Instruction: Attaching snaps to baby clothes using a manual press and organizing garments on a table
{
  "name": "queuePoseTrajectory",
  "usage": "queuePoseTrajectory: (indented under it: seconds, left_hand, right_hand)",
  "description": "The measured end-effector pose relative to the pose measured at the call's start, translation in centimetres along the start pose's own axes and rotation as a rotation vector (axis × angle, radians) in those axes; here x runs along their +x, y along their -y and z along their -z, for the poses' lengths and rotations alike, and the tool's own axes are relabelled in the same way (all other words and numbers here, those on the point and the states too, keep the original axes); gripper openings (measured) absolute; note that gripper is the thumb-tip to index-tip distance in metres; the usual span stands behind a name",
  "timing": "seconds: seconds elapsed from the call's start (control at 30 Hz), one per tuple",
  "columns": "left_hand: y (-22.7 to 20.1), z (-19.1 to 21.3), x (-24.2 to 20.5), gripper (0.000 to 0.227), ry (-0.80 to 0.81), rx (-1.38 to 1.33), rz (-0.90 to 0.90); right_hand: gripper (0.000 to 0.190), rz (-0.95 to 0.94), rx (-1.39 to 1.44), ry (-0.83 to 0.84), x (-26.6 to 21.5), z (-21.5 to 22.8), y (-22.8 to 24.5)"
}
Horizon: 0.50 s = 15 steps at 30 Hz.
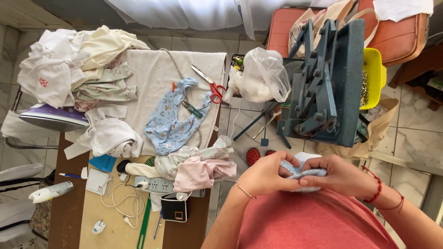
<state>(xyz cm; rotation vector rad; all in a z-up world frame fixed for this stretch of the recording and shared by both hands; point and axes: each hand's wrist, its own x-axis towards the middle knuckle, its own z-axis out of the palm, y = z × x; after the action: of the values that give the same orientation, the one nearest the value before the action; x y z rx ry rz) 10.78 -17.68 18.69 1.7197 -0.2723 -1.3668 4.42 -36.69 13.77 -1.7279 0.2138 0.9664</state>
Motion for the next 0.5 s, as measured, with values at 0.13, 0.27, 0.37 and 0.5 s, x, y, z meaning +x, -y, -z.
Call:
queuePoseTrajectory:
  seconds: [0.13, 0.27, 0.37, 0.5]
  left_hand:
    - [2.7, -0.4, 0.9, 0.028, -0.027, -0.359, -0.032]
    - [4.6, -1.7, 0.7, 0.035, -0.170, -0.621, -0.082]
    - [5.9, -2.4, 0.2, 0.027, -0.667, -0.303, -0.248]
    - [5.4, -2.9, -0.7, 0.014, -0.528, -0.046, -0.379]
  right_hand:
    - [0.019, -0.226, 0.176, -0.101, -0.6, -0.1, 1.9]
    - [0.018, -0.182, 0.221, -0.120, 0.1, -0.3, -0.2]
    - [0.021, -0.208, 0.324, -0.117, 0.1, -0.5, -0.2]
    - [0.023, -0.217, 0.523, -0.144, 0.3, -0.8, -0.4]
